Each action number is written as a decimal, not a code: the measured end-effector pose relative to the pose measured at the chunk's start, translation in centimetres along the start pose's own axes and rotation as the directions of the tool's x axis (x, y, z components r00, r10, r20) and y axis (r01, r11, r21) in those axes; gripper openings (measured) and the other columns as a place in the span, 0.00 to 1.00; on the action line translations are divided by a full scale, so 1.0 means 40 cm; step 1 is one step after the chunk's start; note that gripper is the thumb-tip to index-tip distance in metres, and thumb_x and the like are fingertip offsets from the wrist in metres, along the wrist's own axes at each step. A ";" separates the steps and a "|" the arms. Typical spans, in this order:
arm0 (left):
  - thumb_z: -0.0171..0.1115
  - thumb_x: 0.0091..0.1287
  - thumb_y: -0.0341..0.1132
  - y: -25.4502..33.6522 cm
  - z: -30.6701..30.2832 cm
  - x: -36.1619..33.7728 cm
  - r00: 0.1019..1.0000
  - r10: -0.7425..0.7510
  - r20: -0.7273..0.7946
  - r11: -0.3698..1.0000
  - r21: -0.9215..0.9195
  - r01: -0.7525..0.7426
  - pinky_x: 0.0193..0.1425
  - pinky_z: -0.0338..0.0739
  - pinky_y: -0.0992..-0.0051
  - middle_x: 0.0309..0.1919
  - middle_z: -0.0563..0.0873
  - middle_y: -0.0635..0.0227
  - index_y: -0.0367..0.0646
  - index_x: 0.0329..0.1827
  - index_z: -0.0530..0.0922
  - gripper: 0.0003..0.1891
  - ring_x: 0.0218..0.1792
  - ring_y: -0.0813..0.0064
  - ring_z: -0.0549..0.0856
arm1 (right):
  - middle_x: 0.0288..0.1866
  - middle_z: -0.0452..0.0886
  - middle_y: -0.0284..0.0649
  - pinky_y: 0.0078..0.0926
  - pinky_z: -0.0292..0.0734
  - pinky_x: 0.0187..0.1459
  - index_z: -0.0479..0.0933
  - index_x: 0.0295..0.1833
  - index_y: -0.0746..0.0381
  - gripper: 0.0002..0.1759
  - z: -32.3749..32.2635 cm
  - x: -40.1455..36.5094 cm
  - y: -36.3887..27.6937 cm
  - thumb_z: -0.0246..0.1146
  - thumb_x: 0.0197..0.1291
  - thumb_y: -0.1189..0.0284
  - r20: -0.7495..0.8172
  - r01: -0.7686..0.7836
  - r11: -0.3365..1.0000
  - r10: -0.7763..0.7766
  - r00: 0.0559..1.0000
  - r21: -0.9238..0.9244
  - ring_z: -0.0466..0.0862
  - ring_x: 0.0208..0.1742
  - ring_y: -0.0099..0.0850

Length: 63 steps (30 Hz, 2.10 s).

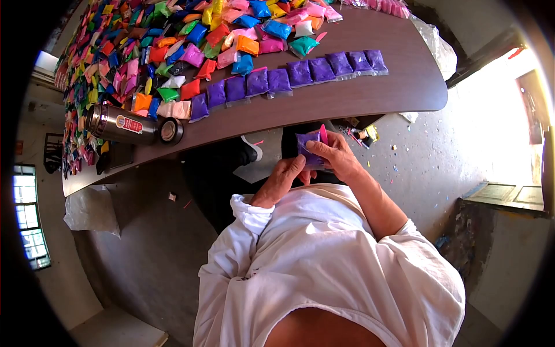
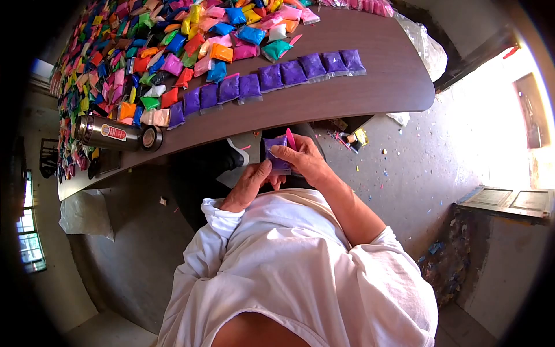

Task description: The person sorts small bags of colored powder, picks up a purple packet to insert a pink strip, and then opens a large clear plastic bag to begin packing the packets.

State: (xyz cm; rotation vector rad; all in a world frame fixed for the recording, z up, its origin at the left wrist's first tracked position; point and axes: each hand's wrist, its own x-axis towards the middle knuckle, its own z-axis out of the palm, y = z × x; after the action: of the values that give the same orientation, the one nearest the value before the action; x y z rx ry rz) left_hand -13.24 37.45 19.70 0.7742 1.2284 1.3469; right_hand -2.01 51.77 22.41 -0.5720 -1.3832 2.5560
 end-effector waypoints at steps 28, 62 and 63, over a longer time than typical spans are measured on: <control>0.46 0.74 0.47 0.016 0.010 0.002 0.983 -0.019 -0.185 0.997 0.075 0.033 0.33 0.71 0.78 0.24 0.79 0.68 0.38 0.27 0.74 0.22 0.25 0.80 0.75 | 0.28 0.81 0.38 0.20 0.77 0.23 0.71 0.48 0.65 0.14 0.023 0.002 0.055 0.56 0.68 0.64 0.026 0.124 0.992 -0.124 0.992 0.010 0.81 0.22 0.25; 0.47 0.71 0.58 0.010 0.003 -0.001 0.983 0.018 -0.180 0.983 0.185 0.016 0.39 0.71 0.77 0.25 0.80 0.68 0.36 0.31 0.78 0.30 0.30 0.78 0.77 | 0.26 0.77 0.35 0.19 0.74 0.24 0.73 0.39 0.65 0.23 0.045 0.007 0.058 0.51 0.70 0.53 -0.083 0.113 0.992 -0.118 0.990 -0.061 0.78 0.22 0.23; 0.47 0.71 0.58 0.005 0.005 0.001 0.983 0.017 -0.182 0.983 0.184 0.018 0.39 0.71 0.77 0.25 0.80 0.68 0.36 0.31 0.78 0.30 0.30 0.78 0.77 | 0.26 0.77 0.35 0.19 0.74 0.24 0.73 0.39 0.65 0.23 0.051 0.003 0.046 0.51 0.70 0.53 -0.083 0.111 0.992 -0.116 0.990 -0.061 0.78 0.22 0.23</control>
State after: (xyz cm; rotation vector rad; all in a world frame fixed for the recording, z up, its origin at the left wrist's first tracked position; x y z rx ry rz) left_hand -13.13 37.55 19.92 0.7922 1.5158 1.3391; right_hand -2.93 49.23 21.87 -0.5874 -1.4191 2.3822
